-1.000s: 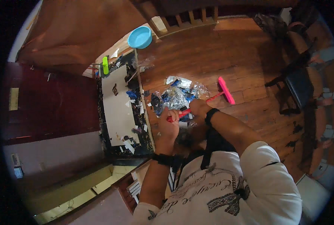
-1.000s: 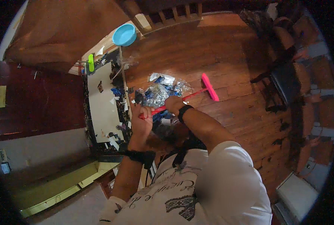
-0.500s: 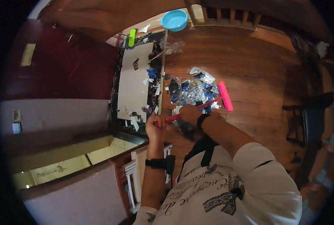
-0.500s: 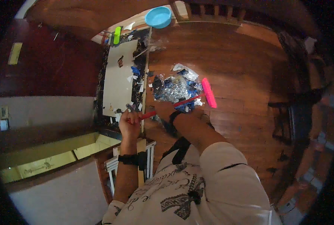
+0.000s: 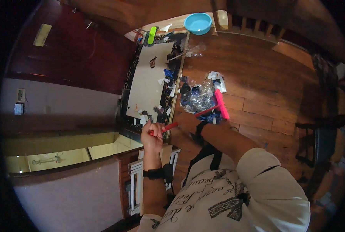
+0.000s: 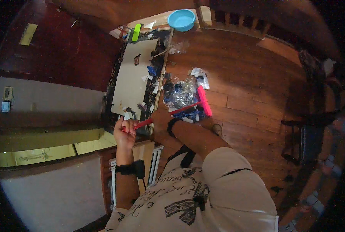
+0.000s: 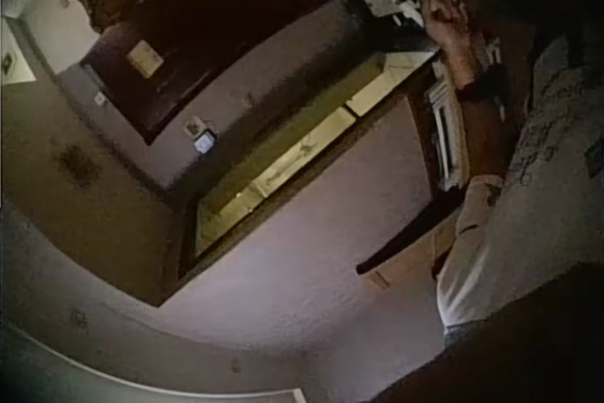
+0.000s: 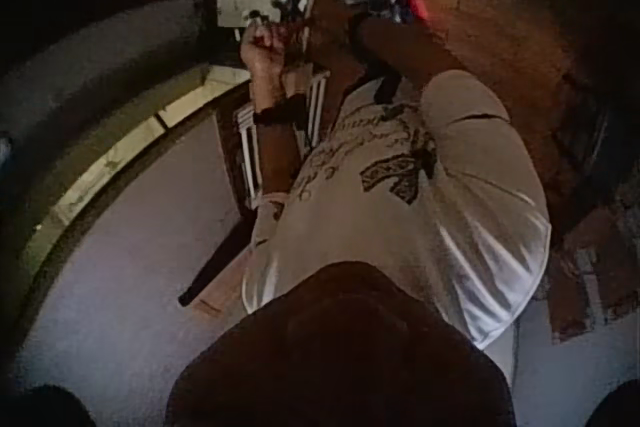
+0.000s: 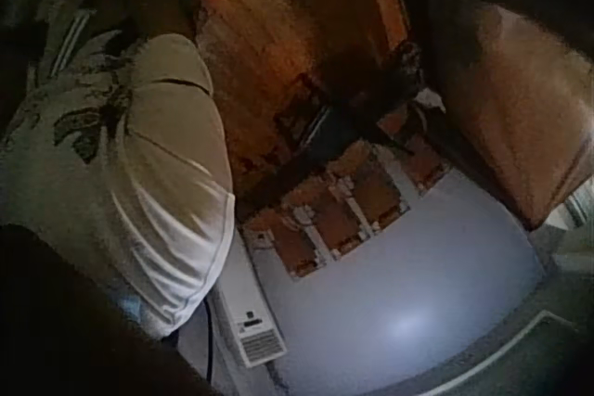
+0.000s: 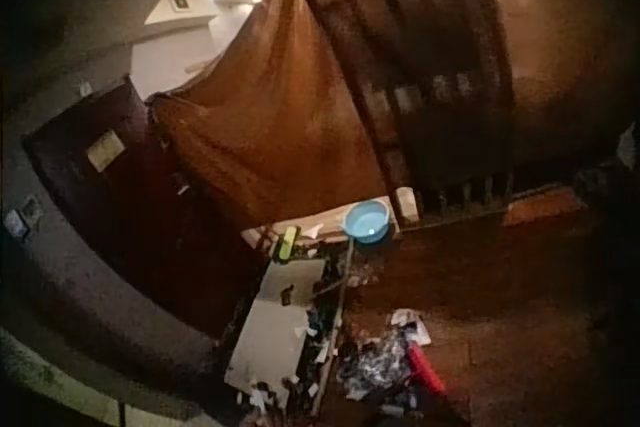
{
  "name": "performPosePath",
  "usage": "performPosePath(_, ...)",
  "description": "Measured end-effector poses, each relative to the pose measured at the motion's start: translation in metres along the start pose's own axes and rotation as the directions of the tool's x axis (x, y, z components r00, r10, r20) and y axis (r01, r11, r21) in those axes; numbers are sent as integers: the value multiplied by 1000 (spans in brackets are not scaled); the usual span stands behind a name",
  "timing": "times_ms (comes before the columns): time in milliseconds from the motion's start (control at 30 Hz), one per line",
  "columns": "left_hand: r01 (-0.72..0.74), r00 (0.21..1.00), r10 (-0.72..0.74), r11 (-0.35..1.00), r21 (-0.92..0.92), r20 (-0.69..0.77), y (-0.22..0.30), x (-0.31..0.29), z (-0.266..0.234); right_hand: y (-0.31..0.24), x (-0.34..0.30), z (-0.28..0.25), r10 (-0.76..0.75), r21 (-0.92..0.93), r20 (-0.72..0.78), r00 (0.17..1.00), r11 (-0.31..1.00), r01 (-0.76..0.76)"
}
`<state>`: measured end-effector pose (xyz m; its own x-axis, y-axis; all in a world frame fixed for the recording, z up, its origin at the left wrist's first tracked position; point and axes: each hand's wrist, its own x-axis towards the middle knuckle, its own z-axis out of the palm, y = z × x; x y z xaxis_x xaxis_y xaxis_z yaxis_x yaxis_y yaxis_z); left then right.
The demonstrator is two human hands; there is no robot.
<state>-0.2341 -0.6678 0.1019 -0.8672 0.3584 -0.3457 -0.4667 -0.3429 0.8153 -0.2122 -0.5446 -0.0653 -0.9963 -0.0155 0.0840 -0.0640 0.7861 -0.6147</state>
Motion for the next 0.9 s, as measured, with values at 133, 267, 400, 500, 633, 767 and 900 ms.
performPosePath(133,39,997,-43,997,63,57,14,-12,17,-3,-8,-41,-156,1,30,987,988,156)
performPosePath(267,45,975,-56,998,52,214,10,-8,48,7,-26,-79,3,114,58,998,993,-10)
performPosePath(400,124,967,-131,991,44,221,-18,5,69,27,-50,-125,129,14,167,977,991,-133)
performPosePath(500,89,914,-94,996,32,395,-56,19,94,65,-70,-136,263,-46,207,942,965,-259)
performPosePath(633,140,872,-165,986,90,461,-107,35,108,120,-93,-112,414,-161,139,900,906,-392)
performPosePath(767,129,883,-160,987,99,441,-147,41,114,149,-112,-107,480,-91,177,859,877,-472)
performPosePath(900,181,891,-155,983,-22,427,-150,52,99,149,-103,-94,421,-141,149,895,905,-402)
